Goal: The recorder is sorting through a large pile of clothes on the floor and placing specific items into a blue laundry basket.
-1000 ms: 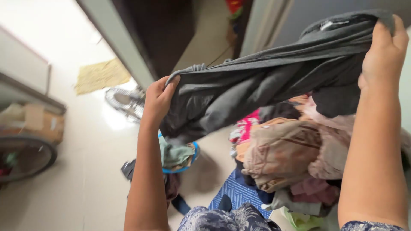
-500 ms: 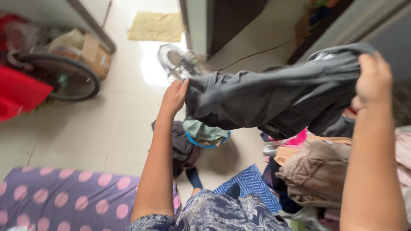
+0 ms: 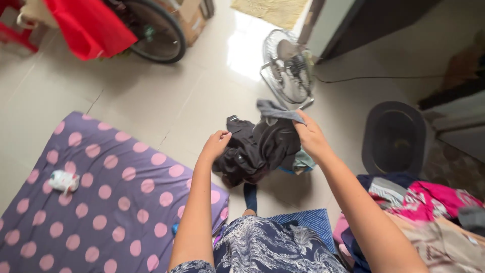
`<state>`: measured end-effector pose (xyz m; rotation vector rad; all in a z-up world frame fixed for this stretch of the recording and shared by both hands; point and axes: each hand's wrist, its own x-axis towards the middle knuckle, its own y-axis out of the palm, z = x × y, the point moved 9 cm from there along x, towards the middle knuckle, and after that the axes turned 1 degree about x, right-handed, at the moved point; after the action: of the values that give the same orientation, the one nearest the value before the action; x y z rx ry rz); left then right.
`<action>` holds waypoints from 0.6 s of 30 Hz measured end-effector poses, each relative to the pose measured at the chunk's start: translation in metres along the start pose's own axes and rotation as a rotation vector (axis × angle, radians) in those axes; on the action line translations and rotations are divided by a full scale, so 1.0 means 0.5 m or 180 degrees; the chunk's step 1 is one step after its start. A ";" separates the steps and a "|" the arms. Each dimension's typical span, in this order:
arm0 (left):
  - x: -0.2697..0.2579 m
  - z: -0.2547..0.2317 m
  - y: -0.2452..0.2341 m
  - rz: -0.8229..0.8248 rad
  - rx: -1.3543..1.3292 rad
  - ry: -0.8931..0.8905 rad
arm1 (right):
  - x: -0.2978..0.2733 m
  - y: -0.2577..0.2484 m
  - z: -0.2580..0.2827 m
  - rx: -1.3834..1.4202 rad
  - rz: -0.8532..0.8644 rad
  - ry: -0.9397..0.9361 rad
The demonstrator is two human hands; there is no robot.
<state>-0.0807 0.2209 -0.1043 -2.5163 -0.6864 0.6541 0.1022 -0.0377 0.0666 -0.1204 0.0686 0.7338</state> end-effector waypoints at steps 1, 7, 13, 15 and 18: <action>-0.007 0.021 -0.016 -0.0039 -0.0016 -0.0048 | 0.008 0.022 0.004 -0.0001 0.0063 0.0012; -0.041 0.109 -0.064 -0.0153 -0.0160 -0.0308 | 0.048 0.114 -0.055 0.0312 0.0137 0.0187; -0.048 0.118 -0.075 -0.0182 -0.0104 -0.0432 | 0.049 0.135 -0.334 -0.1197 -0.0103 0.0690; -0.050 0.087 -0.078 -0.0133 0.0009 -0.0428 | 0.027 0.123 -0.475 -0.1801 0.0187 0.0934; -0.029 0.089 -0.047 -0.0152 0.0076 -0.0253 | -0.001 0.086 -0.558 -0.2323 0.0318 0.1117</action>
<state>-0.1243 0.2440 -0.1220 -2.4554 -0.7597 0.7441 0.0675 -0.0438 -0.2136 -0.9485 0.1393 0.8036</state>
